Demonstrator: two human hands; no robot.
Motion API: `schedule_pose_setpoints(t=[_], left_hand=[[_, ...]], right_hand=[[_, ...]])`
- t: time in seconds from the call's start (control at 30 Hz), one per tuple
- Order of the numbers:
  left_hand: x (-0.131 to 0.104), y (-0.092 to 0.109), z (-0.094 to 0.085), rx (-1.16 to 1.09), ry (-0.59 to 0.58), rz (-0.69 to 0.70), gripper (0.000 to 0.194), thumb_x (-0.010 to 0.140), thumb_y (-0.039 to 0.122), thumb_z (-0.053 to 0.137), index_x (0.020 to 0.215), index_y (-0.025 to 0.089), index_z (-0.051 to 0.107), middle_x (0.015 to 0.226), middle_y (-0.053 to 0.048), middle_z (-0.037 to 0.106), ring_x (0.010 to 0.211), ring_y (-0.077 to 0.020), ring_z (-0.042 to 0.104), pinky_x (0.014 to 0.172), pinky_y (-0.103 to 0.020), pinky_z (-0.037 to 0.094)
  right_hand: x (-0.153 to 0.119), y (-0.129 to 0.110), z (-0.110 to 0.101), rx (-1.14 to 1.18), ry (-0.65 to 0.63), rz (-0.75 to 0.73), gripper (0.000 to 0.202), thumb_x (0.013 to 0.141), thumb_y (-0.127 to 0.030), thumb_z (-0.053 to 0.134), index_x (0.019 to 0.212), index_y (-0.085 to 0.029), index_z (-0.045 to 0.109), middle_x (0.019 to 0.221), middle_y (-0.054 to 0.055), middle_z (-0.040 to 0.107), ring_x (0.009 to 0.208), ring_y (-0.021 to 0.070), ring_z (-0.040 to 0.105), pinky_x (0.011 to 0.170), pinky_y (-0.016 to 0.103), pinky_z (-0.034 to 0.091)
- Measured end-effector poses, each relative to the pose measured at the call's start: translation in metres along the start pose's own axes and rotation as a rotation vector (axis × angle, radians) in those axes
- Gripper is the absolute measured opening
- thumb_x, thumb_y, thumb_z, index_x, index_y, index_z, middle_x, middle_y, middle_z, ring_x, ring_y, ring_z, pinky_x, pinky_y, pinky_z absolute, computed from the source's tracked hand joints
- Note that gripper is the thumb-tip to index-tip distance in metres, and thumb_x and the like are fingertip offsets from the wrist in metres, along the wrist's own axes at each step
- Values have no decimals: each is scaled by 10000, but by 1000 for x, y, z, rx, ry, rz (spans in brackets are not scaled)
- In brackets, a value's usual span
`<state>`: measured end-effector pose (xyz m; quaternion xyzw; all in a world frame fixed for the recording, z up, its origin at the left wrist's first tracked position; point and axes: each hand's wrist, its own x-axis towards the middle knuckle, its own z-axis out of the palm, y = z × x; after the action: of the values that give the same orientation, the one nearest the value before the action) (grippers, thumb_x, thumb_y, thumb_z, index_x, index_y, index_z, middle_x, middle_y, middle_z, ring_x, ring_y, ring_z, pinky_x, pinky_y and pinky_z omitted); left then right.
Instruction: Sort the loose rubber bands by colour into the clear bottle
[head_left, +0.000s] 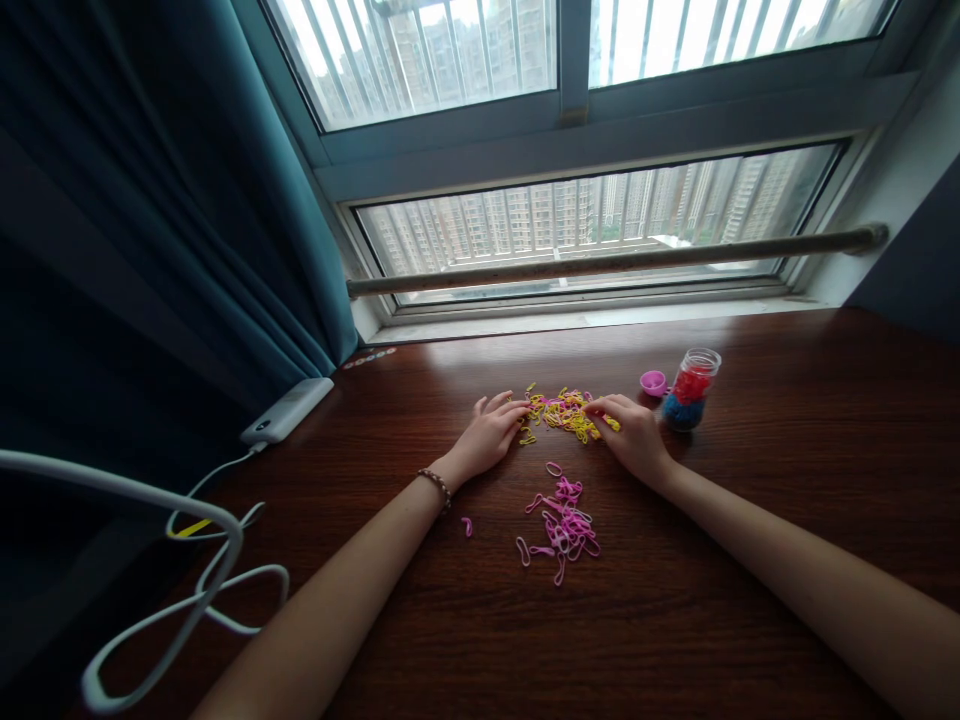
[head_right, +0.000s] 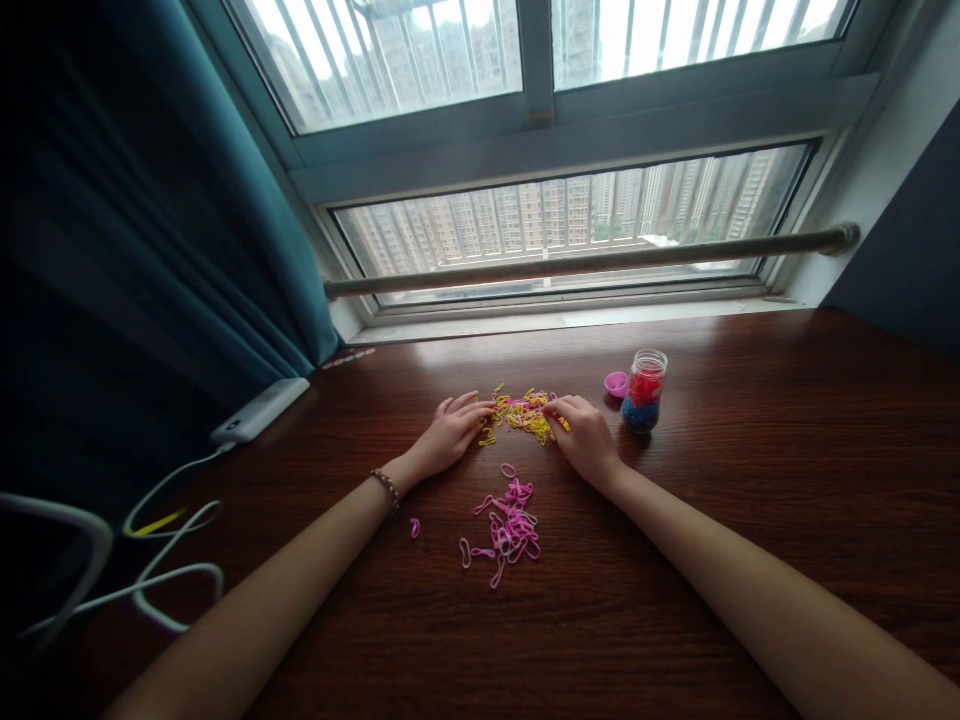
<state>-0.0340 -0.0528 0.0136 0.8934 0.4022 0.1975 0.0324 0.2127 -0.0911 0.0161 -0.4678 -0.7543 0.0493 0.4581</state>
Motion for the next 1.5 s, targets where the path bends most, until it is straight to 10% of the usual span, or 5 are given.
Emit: schedule_pose_setpoints(t=[0.47,0.73,1.2,1.5], left_hand=[[1,-1,0,-8,67,1,257,842,160,414,1070,213,520,1111,-53,552,1127,-207,409,983,-407,273],[1,-4,3,-32,113,-30,295,819,123,420,1104,178,476,1118,-70,554,1136,-205,416,987,-411,287],[1,-2,1,37,81,59,292,867,156,376,1105,203,540,1121,-55,565,1153,-199,398,1008,-432,255],[2,0,-1,61,105,86,335,844,121,383,1137,192,528,1112,-78,531,1127,-216,397,992,-432,279]], right_hand=[[-4,-16,-1,40,31,-183,138,839,-173,472,898,-180,597,825,66,604,796,180,554,716,304,446],[-14,-42,-3,-107,-285,-644,183,856,-179,428,957,-140,576,739,64,574,700,157,485,646,291,419],[-16,-73,-4,-38,-485,-568,273,896,-291,377,1031,-141,562,999,99,608,966,186,504,828,334,404],[-39,-129,15,43,-798,-609,612,861,-565,267,1317,-166,355,1367,40,390,1299,220,221,1080,410,108]])
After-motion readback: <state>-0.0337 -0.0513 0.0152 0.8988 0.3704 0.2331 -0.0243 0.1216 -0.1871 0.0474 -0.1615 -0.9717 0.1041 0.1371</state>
